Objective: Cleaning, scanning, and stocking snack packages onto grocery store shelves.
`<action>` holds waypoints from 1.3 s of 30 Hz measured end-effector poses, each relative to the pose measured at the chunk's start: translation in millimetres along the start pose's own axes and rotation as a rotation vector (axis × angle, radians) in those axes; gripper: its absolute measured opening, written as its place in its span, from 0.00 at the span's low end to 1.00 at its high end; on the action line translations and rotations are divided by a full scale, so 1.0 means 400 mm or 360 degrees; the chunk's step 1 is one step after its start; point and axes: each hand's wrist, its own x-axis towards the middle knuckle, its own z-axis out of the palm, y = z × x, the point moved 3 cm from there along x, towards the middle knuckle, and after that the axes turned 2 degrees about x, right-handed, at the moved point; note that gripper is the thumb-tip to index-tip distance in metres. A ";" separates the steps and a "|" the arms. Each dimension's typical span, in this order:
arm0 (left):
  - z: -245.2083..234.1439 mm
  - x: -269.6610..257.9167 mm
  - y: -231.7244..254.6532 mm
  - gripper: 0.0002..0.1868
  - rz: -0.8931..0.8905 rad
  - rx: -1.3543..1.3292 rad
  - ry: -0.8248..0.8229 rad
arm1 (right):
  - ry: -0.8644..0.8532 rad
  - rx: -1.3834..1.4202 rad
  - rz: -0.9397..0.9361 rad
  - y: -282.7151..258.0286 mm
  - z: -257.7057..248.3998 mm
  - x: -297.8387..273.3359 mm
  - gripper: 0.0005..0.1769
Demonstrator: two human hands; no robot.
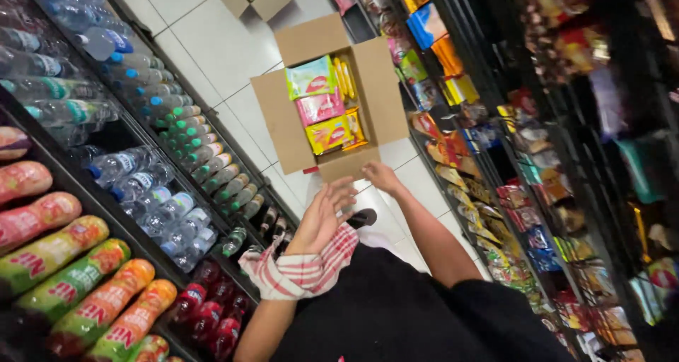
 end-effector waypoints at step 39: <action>-0.154 0.130 -0.042 0.30 0.0027 -0.0108 0.0145 | 0.1121 0.0065 -0.0281 -0.357 -0.260 0.027 0.10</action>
